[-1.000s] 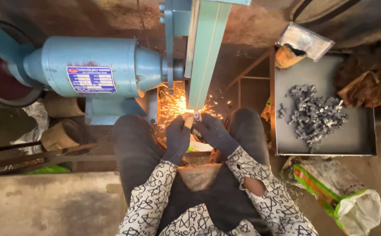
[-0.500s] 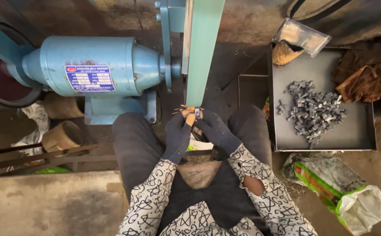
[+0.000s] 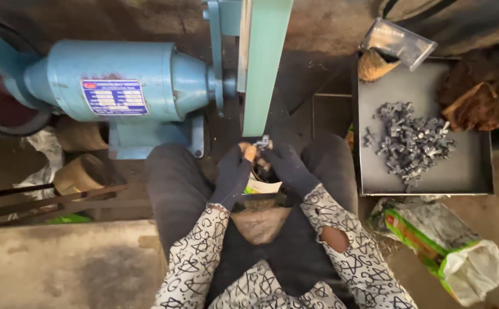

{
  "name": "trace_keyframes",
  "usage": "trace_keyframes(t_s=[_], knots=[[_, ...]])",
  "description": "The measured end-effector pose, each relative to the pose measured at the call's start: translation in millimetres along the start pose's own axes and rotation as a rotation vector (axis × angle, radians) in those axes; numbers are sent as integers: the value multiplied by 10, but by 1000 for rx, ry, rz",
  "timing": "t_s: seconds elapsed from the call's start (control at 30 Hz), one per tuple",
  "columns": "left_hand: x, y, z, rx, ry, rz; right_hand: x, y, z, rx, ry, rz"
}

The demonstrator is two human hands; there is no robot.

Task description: The person sits on the floor at a belt grinder and grinds small metal parts one at a time against the moving belt, producing sparks, then places the ground parts onto a metal tray beside them. They repeatedly take new parts from a container on their lap and set finished pieces on the tray.

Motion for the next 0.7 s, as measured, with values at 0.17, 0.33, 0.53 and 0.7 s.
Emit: trace_keyframes(t_s=[0.17,0.33,0.53,0.7], knots=[[-57,-199,-9,295,-151,-360,28,144,40,-25,11,142],[-34,24,-62,335,-138,-333,58,177,30,-88,-31,137],[-53,-74,-44,151,-27,-324,-192,474,129,-237,-83,365],[-185,-253,-131,-255,75,-341,-379,477,2,-66,-74,334]])
Point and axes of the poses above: each hand's wrist, its own x-axis towards the middle knuckle, its own z-axis out of the back of the hand, y = z × x, the point moved 8 cm from there along x, towards the middle knuckle, and after that the axes turned 3 degrees about -z, right-handed, at the moved point
